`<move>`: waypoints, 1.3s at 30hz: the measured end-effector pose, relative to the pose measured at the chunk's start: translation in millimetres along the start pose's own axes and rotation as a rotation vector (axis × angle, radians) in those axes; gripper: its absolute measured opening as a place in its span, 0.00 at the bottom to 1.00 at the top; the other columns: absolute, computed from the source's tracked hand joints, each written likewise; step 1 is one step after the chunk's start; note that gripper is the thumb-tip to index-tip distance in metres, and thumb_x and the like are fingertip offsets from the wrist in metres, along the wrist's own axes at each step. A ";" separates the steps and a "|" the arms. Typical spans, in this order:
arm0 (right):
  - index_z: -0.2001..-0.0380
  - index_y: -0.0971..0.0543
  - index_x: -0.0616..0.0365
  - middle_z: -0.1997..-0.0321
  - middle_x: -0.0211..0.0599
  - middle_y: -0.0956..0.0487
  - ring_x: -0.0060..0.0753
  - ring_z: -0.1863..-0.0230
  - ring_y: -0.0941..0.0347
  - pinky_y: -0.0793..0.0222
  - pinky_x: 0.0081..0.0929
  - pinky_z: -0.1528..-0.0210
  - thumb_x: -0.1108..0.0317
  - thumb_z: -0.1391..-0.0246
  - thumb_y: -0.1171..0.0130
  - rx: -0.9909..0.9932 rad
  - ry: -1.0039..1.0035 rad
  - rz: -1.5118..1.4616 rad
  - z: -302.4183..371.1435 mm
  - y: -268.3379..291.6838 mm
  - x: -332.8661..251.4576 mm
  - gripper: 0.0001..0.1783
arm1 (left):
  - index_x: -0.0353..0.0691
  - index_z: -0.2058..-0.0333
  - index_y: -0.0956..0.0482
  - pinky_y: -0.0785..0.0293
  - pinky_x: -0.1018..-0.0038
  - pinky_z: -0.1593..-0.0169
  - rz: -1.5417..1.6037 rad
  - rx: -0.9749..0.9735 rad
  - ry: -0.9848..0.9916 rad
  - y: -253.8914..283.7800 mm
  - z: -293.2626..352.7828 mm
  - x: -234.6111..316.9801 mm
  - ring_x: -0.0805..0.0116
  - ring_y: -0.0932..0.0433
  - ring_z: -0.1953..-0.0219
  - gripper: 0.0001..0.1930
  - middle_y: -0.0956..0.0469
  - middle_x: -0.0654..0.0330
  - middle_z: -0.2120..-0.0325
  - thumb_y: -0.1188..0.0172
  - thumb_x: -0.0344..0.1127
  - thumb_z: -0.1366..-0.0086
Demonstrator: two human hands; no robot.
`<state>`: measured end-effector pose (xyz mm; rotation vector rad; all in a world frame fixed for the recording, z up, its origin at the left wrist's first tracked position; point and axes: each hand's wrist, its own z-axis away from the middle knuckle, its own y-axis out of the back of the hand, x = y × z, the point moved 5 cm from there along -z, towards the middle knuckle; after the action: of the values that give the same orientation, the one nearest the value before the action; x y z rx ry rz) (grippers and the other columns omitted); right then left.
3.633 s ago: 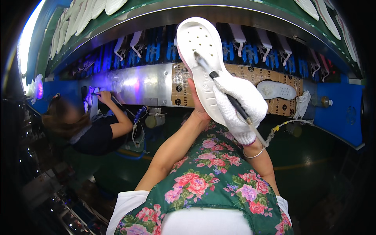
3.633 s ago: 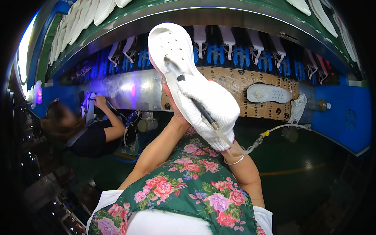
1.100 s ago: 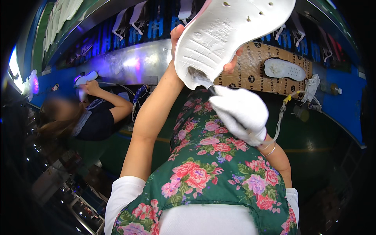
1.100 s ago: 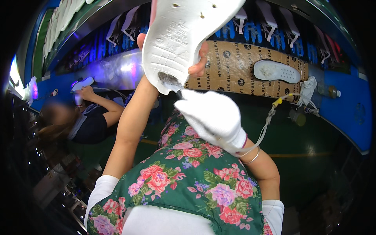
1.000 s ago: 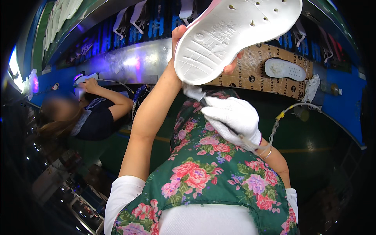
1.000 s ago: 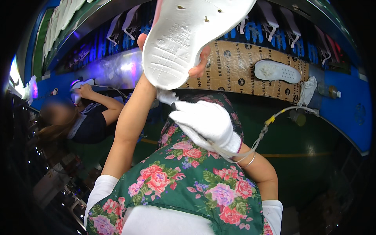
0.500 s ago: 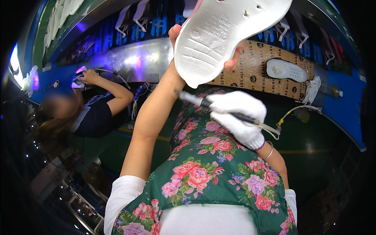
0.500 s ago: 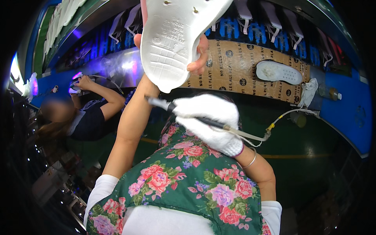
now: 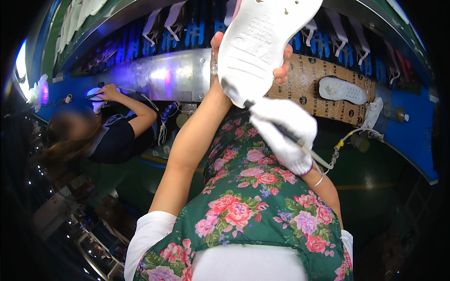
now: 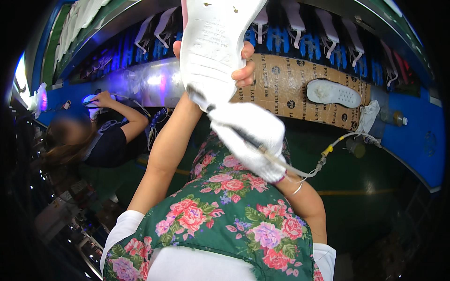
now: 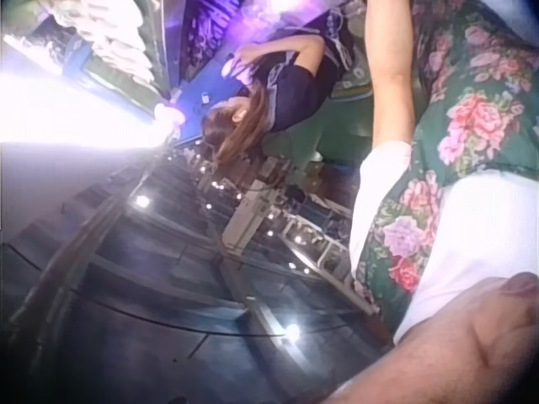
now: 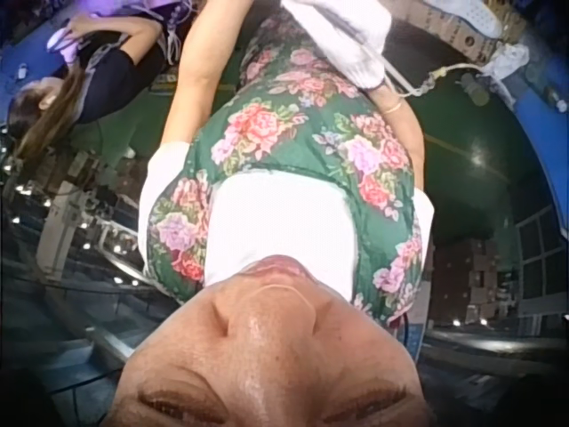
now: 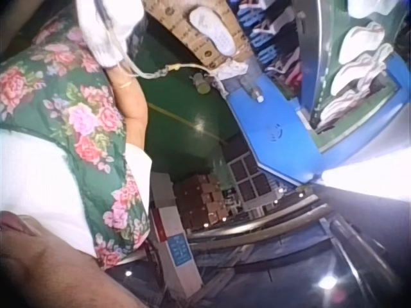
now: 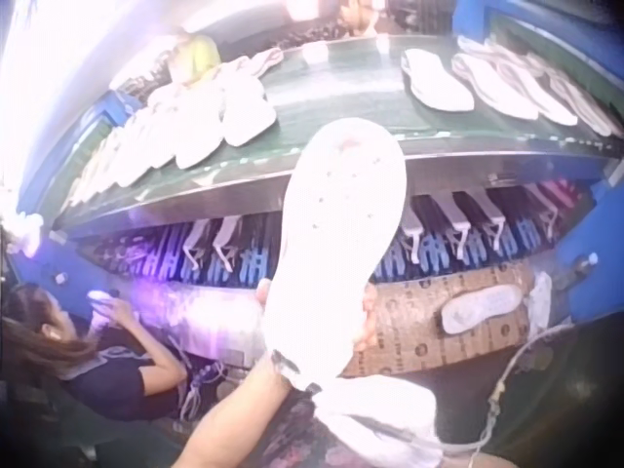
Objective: The person takes shoe soles from an overhead conveyor rack and applies adhesive across them using a brush applicator tool.
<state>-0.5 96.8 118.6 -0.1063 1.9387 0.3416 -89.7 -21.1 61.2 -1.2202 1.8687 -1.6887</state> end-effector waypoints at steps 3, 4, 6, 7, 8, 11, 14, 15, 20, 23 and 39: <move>0.63 0.14 0.61 0.60 0.42 0.14 0.32 0.61 0.17 0.22 0.28 0.57 0.76 0.52 0.30 -0.099 -0.117 -0.316 12.2 -3.5 7.1 0.10 | 0.35 0.35 0.42 0.33 0.65 0.62 -0.040 -0.061 -0.042 1.9 -1.0 3.4 0.60 0.31 0.64 0.61 0.33 0.49 0.53 0.41 0.81 0.54; 0.63 0.14 0.63 0.60 0.41 0.14 0.29 0.61 0.17 0.22 0.27 0.57 0.77 0.51 0.31 -0.036 -0.308 -0.457 16.8 -1.8 13.8 0.10 | 0.34 0.35 0.40 0.32 0.62 0.60 0.019 -0.039 -0.057 2.0 1.9 2.5 0.56 0.30 0.64 0.59 0.32 0.46 0.53 0.42 0.80 0.52; 0.62 0.14 0.63 0.61 0.39 0.15 0.24 0.63 0.19 0.24 0.22 0.59 0.78 0.49 0.32 0.097 -0.423 -0.490 13.8 6.5 19.7 0.09 | 0.34 0.35 0.38 0.31 0.60 0.59 0.080 -0.023 -0.074 3.2 3.5 1.4 0.52 0.28 0.63 0.58 0.31 0.44 0.53 0.43 0.78 0.51; 0.62 0.14 0.63 0.62 0.38 0.15 0.22 0.63 0.20 0.24 0.20 0.60 0.79 0.49 0.32 0.143 -0.383 -0.399 11.7 8.3 23.6 0.09 | 0.34 0.35 0.38 0.31 0.59 0.59 0.079 -0.024 -0.064 5.0 4.9 0.6 0.52 0.28 0.63 0.57 0.31 0.44 0.52 0.44 0.79 0.50; 0.62 0.14 0.64 0.62 0.37 0.15 0.21 0.64 0.20 0.24 0.20 0.60 0.78 0.49 0.31 0.049 -0.210 -0.224 8.8 7.6 22.2 0.09 | 0.34 0.35 0.38 0.31 0.59 0.59 0.080 -0.030 -0.052 7.0 3.3 0.6 0.52 0.28 0.64 0.57 0.31 0.43 0.52 0.45 0.79 0.50; 0.61 0.14 0.63 0.64 0.35 0.15 0.22 0.66 0.20 0.24 0.21 0.61 0.77 0.50 0.30 -0.219 -0.469 -0.468 17.1 2.1 16.5 0.10 | 0.34 0.35 0.38 0.31 0.59 0.59 0.095 0.044 -0.054 8.7 14.6 -1.0 0.51 0.29 0.64 0.56 0.32 0.43 0.52 0.46 0.78 0.48; 0.61 0.14 0.63 0.65 0.37 0.15 0.23 0.66 0.19 0.23 0.21 0.62 0.76 0.50 0.30 -0.086 -0.333 -0.334 4.0 23.4 16.0 0.11 | 0.33 0.34 0.39 0.26 0.54 0.57 0.115 0.148 -0.027 17.4 27.6 -5.7 0.45 0.25 0.60 0.54 0.30 0.37 0.50 0.49 0.76 0.45; 0.61 0.14 0.62 0.65 0.37 0.15 0.23 0.66 0.19 0.24 0.21 0.62 0.76 0.50 0.30 -0.026 -0.282 -0.250 -4.0 32.2 17.2 0.11 | 0.32 0.34 0.40 0.24 0.52 0.56 0.106 0.275 -0.013 18.3 31.8 -11.8 0.43 0.24 0.58 0.53 0.29 0.35 0.49 0.50 0.75 0.44; 0.64 0.14 0.59 0.65 0.40 0.14 0.30 0.65 0.17 0.22 0.24 0.61 0.75 0.50 0.30 0.023 0.187 0.267 -57.0 71.8 7.6 0.08 | 0.37 0.34 0.38 0.19 0.50 0.55 0.135 0.354 -0.017 15.1 45.3 -33.1 0.41 0.21 0.56 0.44 0.28 0.35 0.49 0.53 0.67 0.37; 0.63 0.15 0.61 0.63 0.40 0.14 0.33 0.64 0.17 0.21 0.26 0.59 0.76 0.49 0.32 0.189 0.358 0.453 -80.8 98.6 14.7 0.08 | 0.38 0.34 0.37 0.20 0.51 0.55 0.213 0.292 0.004 8.4 46.7 -45.7 0.43 0.22 0.57 0.44 0.27 0.38 0.50 0.52 0.67 0.38; 0.61 0.15 0.57 0.66 0.38 0.15 0.37 0.64 0.16 0.20 0.29 0.60 0.74 0.53 0.30 0.097 0.278 0.319 -57.6 56.9 6.4 0.13 | 0.40 0.33 0.37 0.22 0.45 0.52 0.373 0.295 -0.041 9.4 38.6 -23.6 0.38 0.22 0.52 0.43 0.26 0.38 0.47 0.55 0.67 0.37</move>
<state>-67.6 135.2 143.4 0.2336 2.2477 0.4607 -51.2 -28.2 36.7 -0.7322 1.6258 -1.6393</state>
